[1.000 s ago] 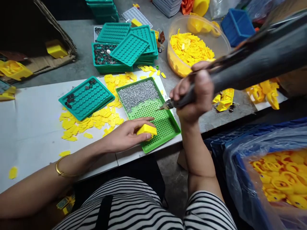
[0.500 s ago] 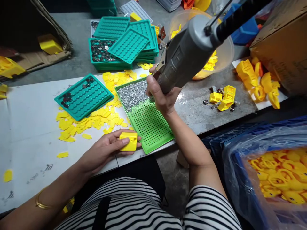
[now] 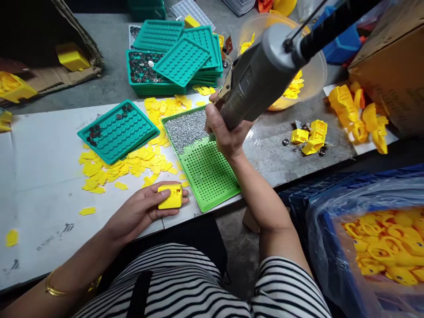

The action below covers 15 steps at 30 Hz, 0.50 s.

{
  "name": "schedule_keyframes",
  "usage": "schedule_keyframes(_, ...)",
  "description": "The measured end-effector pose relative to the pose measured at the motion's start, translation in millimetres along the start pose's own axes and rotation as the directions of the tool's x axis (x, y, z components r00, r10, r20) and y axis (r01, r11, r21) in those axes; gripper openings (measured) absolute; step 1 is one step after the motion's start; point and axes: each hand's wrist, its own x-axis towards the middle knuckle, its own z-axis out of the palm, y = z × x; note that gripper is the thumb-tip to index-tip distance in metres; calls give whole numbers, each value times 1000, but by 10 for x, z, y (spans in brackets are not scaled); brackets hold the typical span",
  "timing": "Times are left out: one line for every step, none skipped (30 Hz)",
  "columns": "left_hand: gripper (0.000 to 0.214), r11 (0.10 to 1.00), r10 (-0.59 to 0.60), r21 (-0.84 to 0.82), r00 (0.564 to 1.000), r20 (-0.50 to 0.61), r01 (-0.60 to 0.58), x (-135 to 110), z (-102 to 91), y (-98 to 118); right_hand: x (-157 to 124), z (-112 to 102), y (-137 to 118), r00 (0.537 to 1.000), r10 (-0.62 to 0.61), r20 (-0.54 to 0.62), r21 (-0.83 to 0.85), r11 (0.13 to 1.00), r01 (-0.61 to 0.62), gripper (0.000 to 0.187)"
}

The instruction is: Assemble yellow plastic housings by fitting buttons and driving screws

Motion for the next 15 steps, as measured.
schedule_keyframes(30,1000,-5,-6,1000,-15,5,1,-8,-16,-8,-3,2,1000,8,13,-12,1000,-8,49)
schedule_keyframes(29,1000,-11,-15,999,-31,10,2,-11,-33,-16,-8,5,999,11,31,-23,1000,-11,48)
schedule_keyframes(29,1000,-14,-27,999,-47,12,3,-9,-52,-23,-15,8,999,6,53,-30,1000,-5,47)
schedule_keyframes(28,999,-14,-42,998,-62,12,5,-4,-72,-28,-23,10,997,-7,74,-31,999,9,44)
schedule_keyframes(27,998,-13,-60,997,-78,8,7,5,-95,-30,-31,7,995,-25,93,-23,999,27,41)
schedule_keyframes(26,997,-11,-78,996,-91,3,10,15,-119,-28,-37,-5,993,-49,107,-9,999,50,37)
schedule_keyframes(26,995,-11,-95,994,-105,1,13,27,-143,-23,-39,-29,991,-71,117,2,997,71,34)
schedule_keyframes(25,994,-13,-111,993,-117,0,15,38,-167,-19,-38,-70,989,-87,121,6,996,87,32)
schedule_keyframes(25,992,-16,-125,991,-129,0,17,48,-190,-19,-31,-131,988,-100,118,7,995,100,31)
schedule_keyframes(25,991,-16,-136,989,-144,-4,19,56,-211,-29,-20,-212,988,-116,100,16,993,114,29)
schedule_keyframes(24,989,-11,-145,987,-159,-12,20,60,-231,-51,-6,-315,988,-130,77,36,991,128,26)
schedule_keyframes(24,988,0,-150,985,-173,-27,21,61,-248,-90,7,-435,988,-139,65,67,989,134,24)
schedule_keyframes(24,987,18,-153,983,-182,-46,23,57,-263,-147,16,-567,988,-141,60,113,985,133,23)
schedule_keyframes(23,986,38,-154,982,-184,-66,26,49,-276,-220,19,-704,987,-122,102,153,983,106,22)
schedule_keyframes(23,985,56,-153,982,-180,-84,31,37,-288,-308,14,-837,981,-86,174,171,984,56,23)
